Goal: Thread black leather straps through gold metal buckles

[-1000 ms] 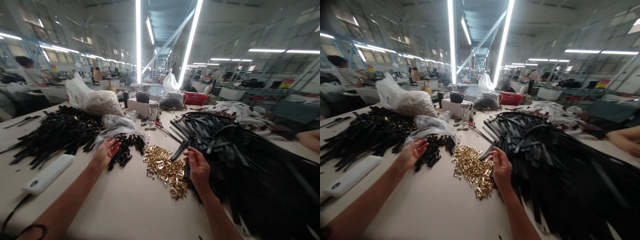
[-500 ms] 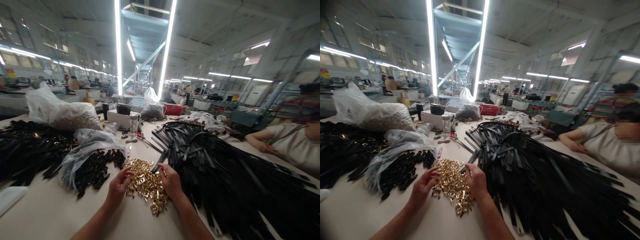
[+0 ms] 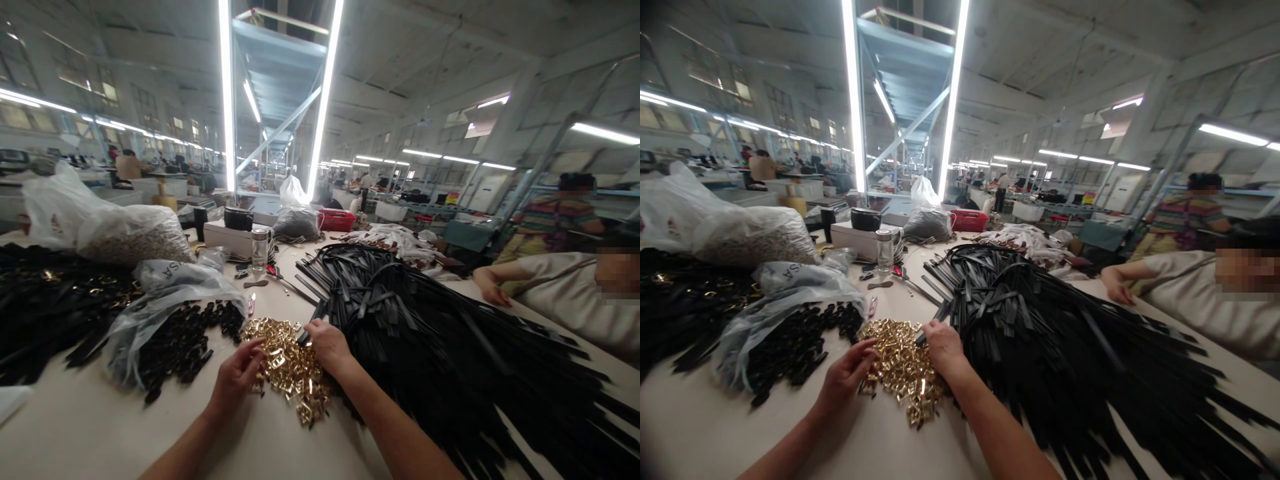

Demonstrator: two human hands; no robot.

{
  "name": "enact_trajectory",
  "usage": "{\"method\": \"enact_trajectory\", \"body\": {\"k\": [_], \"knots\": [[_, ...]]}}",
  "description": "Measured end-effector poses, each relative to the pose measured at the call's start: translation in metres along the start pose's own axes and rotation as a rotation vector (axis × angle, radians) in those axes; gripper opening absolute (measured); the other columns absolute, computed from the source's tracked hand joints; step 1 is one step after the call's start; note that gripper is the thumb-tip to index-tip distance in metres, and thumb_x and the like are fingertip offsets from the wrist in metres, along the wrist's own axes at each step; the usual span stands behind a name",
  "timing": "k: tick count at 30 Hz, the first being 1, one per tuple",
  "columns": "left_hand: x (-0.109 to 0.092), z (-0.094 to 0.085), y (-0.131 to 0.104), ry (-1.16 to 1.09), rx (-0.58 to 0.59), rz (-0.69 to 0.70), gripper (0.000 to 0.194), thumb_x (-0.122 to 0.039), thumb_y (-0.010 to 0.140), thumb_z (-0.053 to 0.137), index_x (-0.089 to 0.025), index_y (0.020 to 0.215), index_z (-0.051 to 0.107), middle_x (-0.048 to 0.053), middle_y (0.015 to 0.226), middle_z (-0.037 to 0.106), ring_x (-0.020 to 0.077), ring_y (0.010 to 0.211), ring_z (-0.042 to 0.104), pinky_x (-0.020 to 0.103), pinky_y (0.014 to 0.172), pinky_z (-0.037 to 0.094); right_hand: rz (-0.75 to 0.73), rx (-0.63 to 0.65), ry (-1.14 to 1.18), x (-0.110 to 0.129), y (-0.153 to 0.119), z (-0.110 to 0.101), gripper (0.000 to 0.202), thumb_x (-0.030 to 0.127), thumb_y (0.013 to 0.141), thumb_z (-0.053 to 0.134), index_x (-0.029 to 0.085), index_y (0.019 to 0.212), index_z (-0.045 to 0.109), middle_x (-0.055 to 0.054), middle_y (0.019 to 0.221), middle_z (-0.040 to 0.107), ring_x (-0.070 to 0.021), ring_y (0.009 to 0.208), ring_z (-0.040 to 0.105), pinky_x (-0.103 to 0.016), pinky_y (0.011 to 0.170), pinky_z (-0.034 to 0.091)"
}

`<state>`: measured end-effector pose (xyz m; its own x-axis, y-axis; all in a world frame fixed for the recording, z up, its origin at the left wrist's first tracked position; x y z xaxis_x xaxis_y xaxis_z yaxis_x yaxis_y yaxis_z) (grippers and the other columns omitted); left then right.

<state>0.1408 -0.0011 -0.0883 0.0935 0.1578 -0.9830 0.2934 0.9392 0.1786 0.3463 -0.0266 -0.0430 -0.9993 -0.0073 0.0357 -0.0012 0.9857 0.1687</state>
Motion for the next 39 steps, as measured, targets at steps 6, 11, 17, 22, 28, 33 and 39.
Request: {"method": "enact_trajectory", "body": {"k": [6,11,17,22,28,33,39], "knots": [[-0.001,0.0,0.0,0.003,0.009,0.019,0.035,-0.037,0.077,0.065,-0.02,0.108,0.064,0.002,0.077,0.067,0.0149,0.059,0.062,0.026,0.051,0.055,-0.096,0.056,-0.08,0.003,0.023,0.015,0.019,0.012,0.088,0.051,0.019,0.091,0.069,-0.009,0.094,0.067,-0.0205,0.088,0.061,-0.029,0.079,0.043],[-0.001,0.0,0.001,-0.008,0.007,0.003,0.036,-0.037,0.078,0.064,-0.019,0.108,0.064,0.003,0.077,0.066,0.0138,0.06,0.061,0.024,0.05,0.054,-0.124,-0.012,-0.055,-0.002,0.025,0.012,0.019,0.012,0.087,0.052,0.018,0.093,0.068,-0.01,0.096,0.067,-0.0213,0.091,0.059,-0.029,0.079,0.042],[0.006,0.002,0.001,-0.037,0.007,-0.047,0.04,-0.04,0.077,0.064,-0.017,0.11,0.062,0.003,0.079,0.066,0.0147,0.062,0.062,0.028,0.053,0.055,-0.088,-0.192,0.033,-0.016,0.011,-0.019,0.02,0.016,0.091,0.05,0.02,0.098,0.068,-0.009,0.103,0.066,-0.0211,0.097,0.058,-0.03,0.086,0.044],[0.005,-0.001,0.003,-0.067,0.013,-0.079,0.049,-0.045,0.076,0.065,-0.018,0.116,0.057,0.001,0.078,0.065,0.0147,0.06,0.062,0.026,0.05,0.052,-0.026,-0.637,0.822,-0.017,-0.025,-0.067,0.019,0.028,0.09,0.054,0.022,0.102,0.067,-0.006,0.105,0.067,-0.0194,0.093,0.063,-0.031,0.082,0.051],[0.0,0.006,0.002,-0.133,0.059,-0.119,0.054,-0.052,0.08,0.058,-0.015,0.119,0.052,0.003,0.073,0.067,0.0145,0.054,0.063,0.022,0.047,0.045,0.362,-0.536,1.672,-0.011,-0.036,-0.017,0.03,0.04,0.071,0.075,0.018,0.089,0.07,-0.005,0.083,0.072,-0.0175,0.067,0.067,-0.027,0.057,0.054],[0.003,0.006,0.001,-0.162,0.015,-0.193,0.043,-0.045,0.078,0.064,-0.014,0.106,0.057,0.0,0.063,0.064,0.0105,0.048,0.058,0.019,0.046,0.042,0.441,-0.495,1.689,-0.02,-0.032,0.016,0.042,0.046,0.067,0.076,0.015,0.093,0.067,-0.007,0.084,0.071,-0.0203,0.072,0.067,-0.031,0.061,0.055],[0.005,0.003,0.002,-0.257,0.005,-0.235,0.052,-0.04,0.078,0.066,-0.016,0.121,0.05,-0.003,0.061,0.06,0.0078,0.045,0.052,0.019,0.046,0.042,0.201,-0.814,1.002,-0.04,-0.047,-0.038,0.045,0.042,0.089,0.053,0.021,0.129,0.048,-0.012,0.132,0.052,-0.0255,0.116,0.053,-0.044,0.099,0.042]]}}
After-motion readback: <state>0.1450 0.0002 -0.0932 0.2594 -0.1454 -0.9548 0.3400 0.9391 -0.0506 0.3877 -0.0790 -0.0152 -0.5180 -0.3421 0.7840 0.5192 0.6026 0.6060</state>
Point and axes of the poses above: each hand's wrist, its own y-axis towards the middle knuckle, its own z-axis out of the palm, x = y × z, the point moved 7 cm from there along y, towards the middle knuckle
